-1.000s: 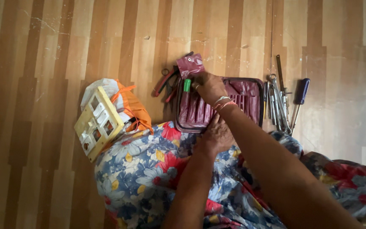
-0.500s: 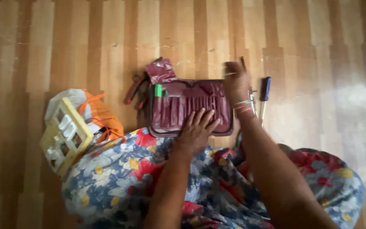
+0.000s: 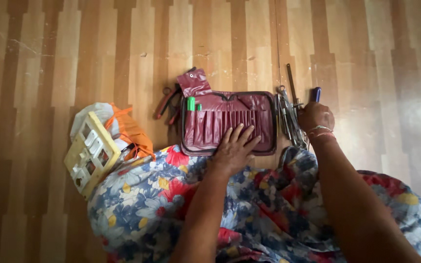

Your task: The person sits on the floor and organizes various hand tools into a maroon roll-up tool kit. They place screwdrivers, pliers, scissors, and wrenches into the designated slots, then close the kit.

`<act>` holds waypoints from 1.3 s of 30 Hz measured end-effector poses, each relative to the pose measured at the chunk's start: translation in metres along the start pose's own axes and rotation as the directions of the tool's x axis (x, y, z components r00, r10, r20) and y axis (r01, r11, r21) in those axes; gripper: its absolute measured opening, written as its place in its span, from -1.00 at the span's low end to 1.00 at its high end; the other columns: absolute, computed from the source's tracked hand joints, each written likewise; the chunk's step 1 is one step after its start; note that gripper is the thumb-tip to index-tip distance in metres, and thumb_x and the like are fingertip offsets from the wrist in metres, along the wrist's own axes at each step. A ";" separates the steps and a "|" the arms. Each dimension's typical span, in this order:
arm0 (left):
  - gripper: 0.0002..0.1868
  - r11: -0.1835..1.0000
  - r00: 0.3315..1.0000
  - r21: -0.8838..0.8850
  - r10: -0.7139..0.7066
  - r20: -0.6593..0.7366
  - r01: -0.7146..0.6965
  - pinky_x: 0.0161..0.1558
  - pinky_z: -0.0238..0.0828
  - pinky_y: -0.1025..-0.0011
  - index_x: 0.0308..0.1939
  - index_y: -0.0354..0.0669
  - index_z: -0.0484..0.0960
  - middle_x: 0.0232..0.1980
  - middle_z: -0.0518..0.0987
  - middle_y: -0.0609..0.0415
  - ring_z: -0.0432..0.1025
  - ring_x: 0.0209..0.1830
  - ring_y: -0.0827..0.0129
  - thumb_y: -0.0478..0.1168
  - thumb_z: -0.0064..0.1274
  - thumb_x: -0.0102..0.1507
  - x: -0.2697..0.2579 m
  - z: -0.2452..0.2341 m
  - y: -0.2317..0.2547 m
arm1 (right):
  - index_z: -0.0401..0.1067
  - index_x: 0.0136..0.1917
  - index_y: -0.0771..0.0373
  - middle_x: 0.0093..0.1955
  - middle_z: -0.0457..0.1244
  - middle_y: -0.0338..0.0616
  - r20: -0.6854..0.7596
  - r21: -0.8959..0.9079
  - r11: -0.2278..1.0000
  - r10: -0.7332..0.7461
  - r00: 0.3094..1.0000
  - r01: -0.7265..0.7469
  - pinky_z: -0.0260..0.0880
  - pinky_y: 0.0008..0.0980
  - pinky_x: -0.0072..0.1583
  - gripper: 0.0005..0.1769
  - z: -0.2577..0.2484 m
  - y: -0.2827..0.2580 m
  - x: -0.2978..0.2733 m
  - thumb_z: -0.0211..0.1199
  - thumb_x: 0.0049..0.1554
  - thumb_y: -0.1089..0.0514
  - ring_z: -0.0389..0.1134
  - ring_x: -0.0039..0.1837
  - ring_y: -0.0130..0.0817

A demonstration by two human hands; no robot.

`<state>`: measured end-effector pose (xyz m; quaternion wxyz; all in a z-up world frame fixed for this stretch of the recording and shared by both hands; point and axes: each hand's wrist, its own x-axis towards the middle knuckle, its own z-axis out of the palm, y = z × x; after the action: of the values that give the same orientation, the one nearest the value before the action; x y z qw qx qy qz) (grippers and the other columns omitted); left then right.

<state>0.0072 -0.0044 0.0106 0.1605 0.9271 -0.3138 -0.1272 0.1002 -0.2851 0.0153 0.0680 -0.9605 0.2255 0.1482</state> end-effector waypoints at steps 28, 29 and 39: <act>-0.23 0.999 0.996 0.031 -0.021 0.089 0.019 0.57 -0.34 0.01 0.57 0.17 0.13 0.67 -0.04 0.06 -0.21 0.66 0.04 0.08 -0.04 0.28 0.001 -0.010 0.000 | -0.01 0.54 0.15 0.04 0.36 0.18 -0.048 0.979 0.164 -0.398 0.916 0.122 0.52 -0.34 -0.11 -0.30 -0.012 -0.161 -0.030 0.12 0.22 0.44 0.44 -0.08 -0.25; -0.23 0.998 0.998 0.059 -0.018 0.056 0.015 0.56 -0.34 0.01 0.57 0.15 0.15 0.67 -0.01 0.06 -0.20 0.66 0.05 0.08 -0.05 0.28 0.000 -0.009 0.001 | -0.03 0.52 0.12 0.03 0.37 0.12 -0.032 0.984 0.152 -0.370 0.929 0.095 0.58 -0.35 -0.12 -0.29 0.000 -0.182 -0.030 0.14 0.20 0.43 0.47 -0.09 -0.25; -0.49 0.999 0.986 0.052 -0.010 0.166 0.001 0.64 -0.40 -0.04 0.41 0.23 0.40 0.59 0.22 0.07 -0.15 0.69 -0.04 0.10 -0.20 0.38 -0.001 0.011 -0.007 | 0.14 0.41 0.12 -0.10 0.44 -0.02 -0.108 0.751 0.527 -0.495 0.862 0.397 0.54 -0.26 -0.05 -0.38 0.053 -0.234 -0.042 0.35 0.18 0.27 0.52 -0.06 -0.30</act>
<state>0.0069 -0.0012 -0.0016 0.1095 0.9180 -0.3267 -0.1966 0.1566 -0.0496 -0.0063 0.5078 -0.8581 0.0080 0.0756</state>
